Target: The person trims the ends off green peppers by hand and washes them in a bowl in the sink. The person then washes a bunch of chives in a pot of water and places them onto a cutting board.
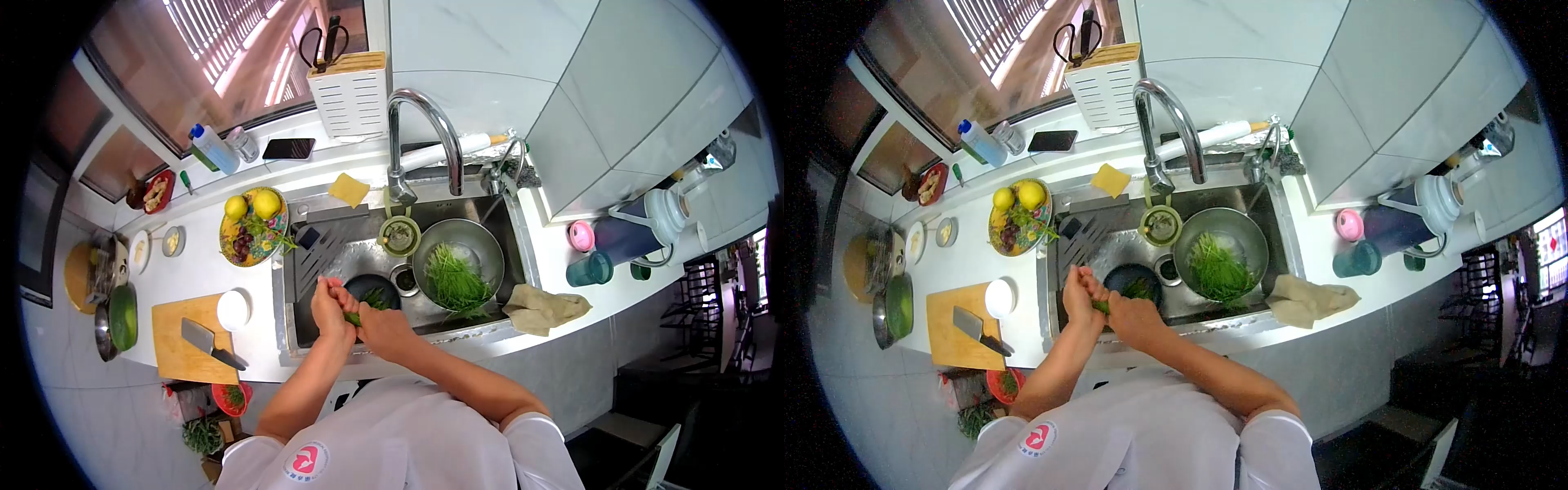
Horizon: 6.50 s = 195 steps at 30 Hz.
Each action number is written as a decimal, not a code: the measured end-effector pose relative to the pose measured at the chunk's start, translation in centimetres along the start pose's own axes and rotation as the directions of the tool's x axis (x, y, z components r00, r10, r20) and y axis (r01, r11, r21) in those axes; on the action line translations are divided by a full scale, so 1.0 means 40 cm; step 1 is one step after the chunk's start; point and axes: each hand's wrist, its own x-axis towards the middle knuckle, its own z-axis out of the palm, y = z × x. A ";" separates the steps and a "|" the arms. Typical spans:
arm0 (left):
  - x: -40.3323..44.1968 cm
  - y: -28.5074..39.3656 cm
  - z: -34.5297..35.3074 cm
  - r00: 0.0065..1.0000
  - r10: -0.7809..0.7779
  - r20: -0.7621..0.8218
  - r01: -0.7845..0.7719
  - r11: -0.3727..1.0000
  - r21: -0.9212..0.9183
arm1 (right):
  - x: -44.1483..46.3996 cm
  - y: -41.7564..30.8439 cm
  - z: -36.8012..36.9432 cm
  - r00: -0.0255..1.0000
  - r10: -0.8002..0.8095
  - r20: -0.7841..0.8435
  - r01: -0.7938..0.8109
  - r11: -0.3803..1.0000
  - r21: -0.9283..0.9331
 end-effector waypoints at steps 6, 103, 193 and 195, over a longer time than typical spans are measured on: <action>-0.004 0.043 -0.016 0.900 -0.300 0.316 0.243 0.948 0.207 | 0.008 0.039 -0.009 0.927 -0.078 0.367 -0.197 0.732 0.653; 0.486 -0.350 -0.554 0.878 -0.188 -0.441 0.470 0.519 0.714 | 0.118 0.099 -0.430 0.794 0.118 -0.597 0.017 0.976 0.216; 0.490 -0.416 -0.170 0.963 -0.133 -0.234 0.248 0.778 0.577 | 0.287 0.380 0.200 0.680 0.379 0.628 -0.467 -0.437 0.769; 0.506 -0.435 -0.181 0.960 -0.205 -0.190 0.277 0.790 0.547 | 0.286 0.338 0.183 0.678 0.375 0.632 -0.479 -0.427 0.767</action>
